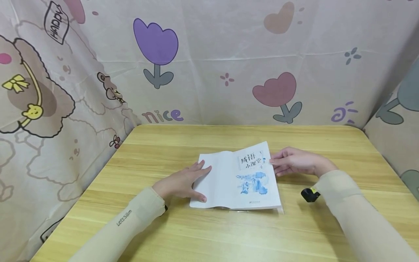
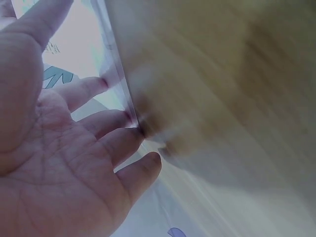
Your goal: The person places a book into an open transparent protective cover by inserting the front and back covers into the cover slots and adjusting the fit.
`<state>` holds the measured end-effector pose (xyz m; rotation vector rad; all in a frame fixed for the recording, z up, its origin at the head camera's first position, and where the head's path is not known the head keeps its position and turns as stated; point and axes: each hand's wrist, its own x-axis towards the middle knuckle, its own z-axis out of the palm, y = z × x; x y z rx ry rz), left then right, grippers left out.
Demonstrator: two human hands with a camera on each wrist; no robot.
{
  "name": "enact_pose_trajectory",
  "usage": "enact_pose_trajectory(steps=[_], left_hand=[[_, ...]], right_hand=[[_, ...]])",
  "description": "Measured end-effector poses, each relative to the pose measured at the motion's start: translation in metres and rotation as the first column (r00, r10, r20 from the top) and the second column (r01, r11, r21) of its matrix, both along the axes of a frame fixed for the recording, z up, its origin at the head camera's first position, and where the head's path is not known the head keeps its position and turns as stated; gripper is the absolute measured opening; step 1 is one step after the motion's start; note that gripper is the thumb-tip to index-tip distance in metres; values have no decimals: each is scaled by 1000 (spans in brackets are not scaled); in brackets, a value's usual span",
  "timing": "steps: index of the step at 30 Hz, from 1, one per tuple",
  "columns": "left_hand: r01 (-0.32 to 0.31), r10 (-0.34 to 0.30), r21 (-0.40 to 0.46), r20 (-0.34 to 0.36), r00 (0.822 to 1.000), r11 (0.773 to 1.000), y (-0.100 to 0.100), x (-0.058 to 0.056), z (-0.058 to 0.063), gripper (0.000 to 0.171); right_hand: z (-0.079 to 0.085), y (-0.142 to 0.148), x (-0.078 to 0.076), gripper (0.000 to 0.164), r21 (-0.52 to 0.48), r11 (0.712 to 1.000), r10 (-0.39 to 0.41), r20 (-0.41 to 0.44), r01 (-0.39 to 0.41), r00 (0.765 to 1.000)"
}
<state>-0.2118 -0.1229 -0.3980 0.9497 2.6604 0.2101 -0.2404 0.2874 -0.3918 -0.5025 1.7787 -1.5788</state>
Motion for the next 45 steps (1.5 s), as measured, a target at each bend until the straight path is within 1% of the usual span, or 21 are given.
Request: enact_pose_trajectory(steps=[8, 12, 17, 23, 26, 29, 33, 36, 41, 45], left_hand=[[6, -6, -22, -2, 1000, 1000, 5, -4, 1, 108], [8, -8, -19, -1, 1000, 1000, 8, -6, 0, 108], [12, -12, -18, -5, 1000, 1000, 11, -8, -2, 109], [8, -8, -12, -2, 1000, 1000, 13, -10, -2, 109], [9, -9, -16, 0, 1000, 1000, 14, -10, -2, 109], [9, -9, -15, -2, 1000, 1000, 15, -12, -3, 110], [8, -8, -13, 6, 1000, 1000, 17, -12, 1, 109], [5, -4, -20, 13, 1000, 1000, 18, -12, 3, 108], [2, -2, -32, 10, 1000, 999, 18, -13, 2, 109], [8, -8, -16, 5, 1000, 1000, 18, -13, 1, 110]], right_hand=[[3, 4, -1, 26, -73, 997, -6, 30, 8, 1000], [6, 6, -2, 24, -90, 995, -36, 18, 38, 999], [12, 5, -3, 22, -83, 992, -92, 1, 92, 996], [16, 3, -4, 21, -81, 990, -119, -35, 116, 992], [18, 1, -4, 20, -66, 987, -147, -47, 144, 988], [22, -4, -3, 18, -33, 981, -191, -62, 189, 980], [26, -10, -3, 17, 10, 970, -242, -85, 244, 966], [30, -14, -3, 17, 43, 961, -267, -105, 272, 958], [38, -26, -3, 24, 92, 950, -284, -133, 297, 950], [45, -35, 0, 32, 123, 938, -304, -153, 324, 940]])
